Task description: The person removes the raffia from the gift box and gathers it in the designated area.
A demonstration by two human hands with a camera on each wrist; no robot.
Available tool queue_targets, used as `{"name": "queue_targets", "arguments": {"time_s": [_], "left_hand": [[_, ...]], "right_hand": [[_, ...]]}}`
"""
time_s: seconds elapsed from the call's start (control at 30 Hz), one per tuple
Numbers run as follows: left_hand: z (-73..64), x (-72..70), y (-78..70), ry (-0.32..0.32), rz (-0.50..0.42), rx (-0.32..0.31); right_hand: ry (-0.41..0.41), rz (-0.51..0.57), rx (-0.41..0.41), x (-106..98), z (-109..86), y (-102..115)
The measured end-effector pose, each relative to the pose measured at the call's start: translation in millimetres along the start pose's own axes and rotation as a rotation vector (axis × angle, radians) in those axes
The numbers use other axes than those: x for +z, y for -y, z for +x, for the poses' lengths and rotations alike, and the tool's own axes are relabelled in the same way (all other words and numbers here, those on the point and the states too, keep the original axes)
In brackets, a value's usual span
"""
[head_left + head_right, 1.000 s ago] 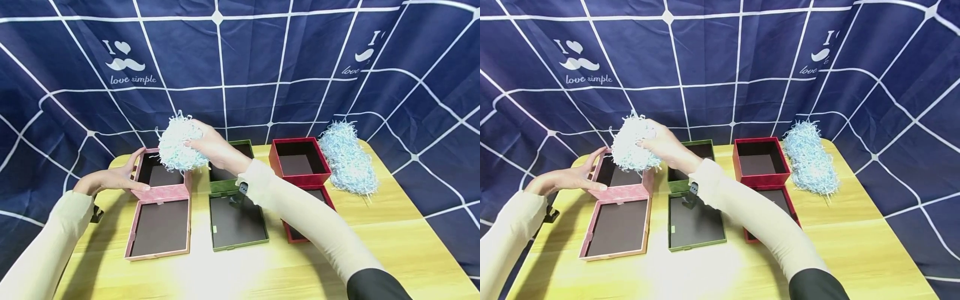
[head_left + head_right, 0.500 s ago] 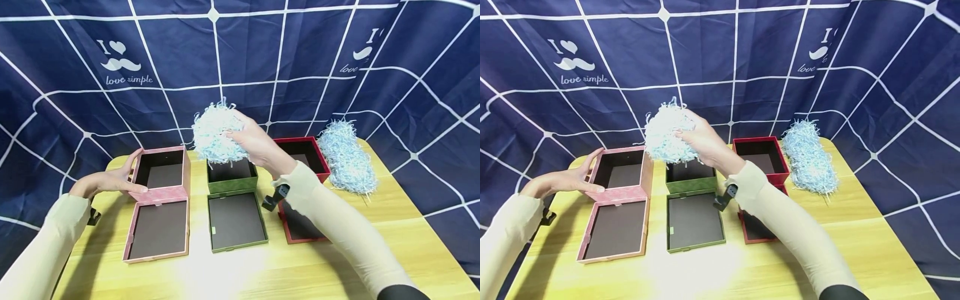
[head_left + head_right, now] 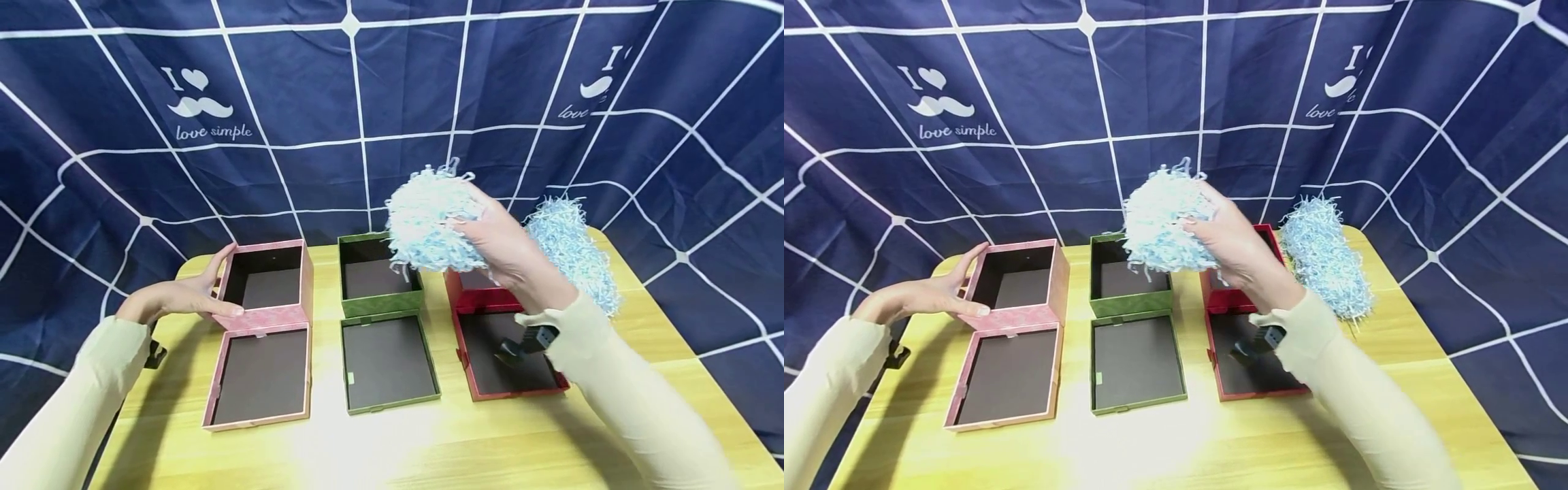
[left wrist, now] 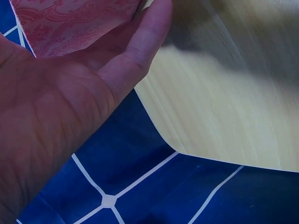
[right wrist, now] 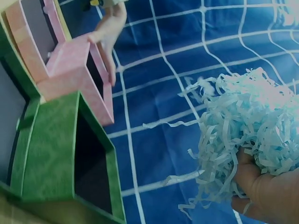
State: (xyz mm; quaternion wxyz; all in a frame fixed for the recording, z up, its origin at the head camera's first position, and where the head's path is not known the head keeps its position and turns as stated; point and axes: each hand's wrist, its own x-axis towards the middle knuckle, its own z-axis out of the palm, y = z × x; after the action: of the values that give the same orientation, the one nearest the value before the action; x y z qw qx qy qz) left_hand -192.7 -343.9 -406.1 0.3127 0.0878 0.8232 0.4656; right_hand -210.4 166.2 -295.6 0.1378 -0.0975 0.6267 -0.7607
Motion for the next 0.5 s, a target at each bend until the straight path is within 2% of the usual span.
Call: {"name": "queue_targets", "arguments": {"time_s": [0.23,0.37,0.5], "left_hand": [[2.4,1.8,-0.4,-0.002,0.009,-0.003],[4.2,3.1,-0.6,-0.004,0.029,-0.003],[4.8,4.1,-0.9,0.002,0.032,-0.010]], "right_hand": [[-0.052,0.125,-0.035,-51,-30.4,10],[-0.030,0.199,-0.077,-81,-46.9,6],[0.016,0.226,-0.127,-107,-62.3,-1]]}}
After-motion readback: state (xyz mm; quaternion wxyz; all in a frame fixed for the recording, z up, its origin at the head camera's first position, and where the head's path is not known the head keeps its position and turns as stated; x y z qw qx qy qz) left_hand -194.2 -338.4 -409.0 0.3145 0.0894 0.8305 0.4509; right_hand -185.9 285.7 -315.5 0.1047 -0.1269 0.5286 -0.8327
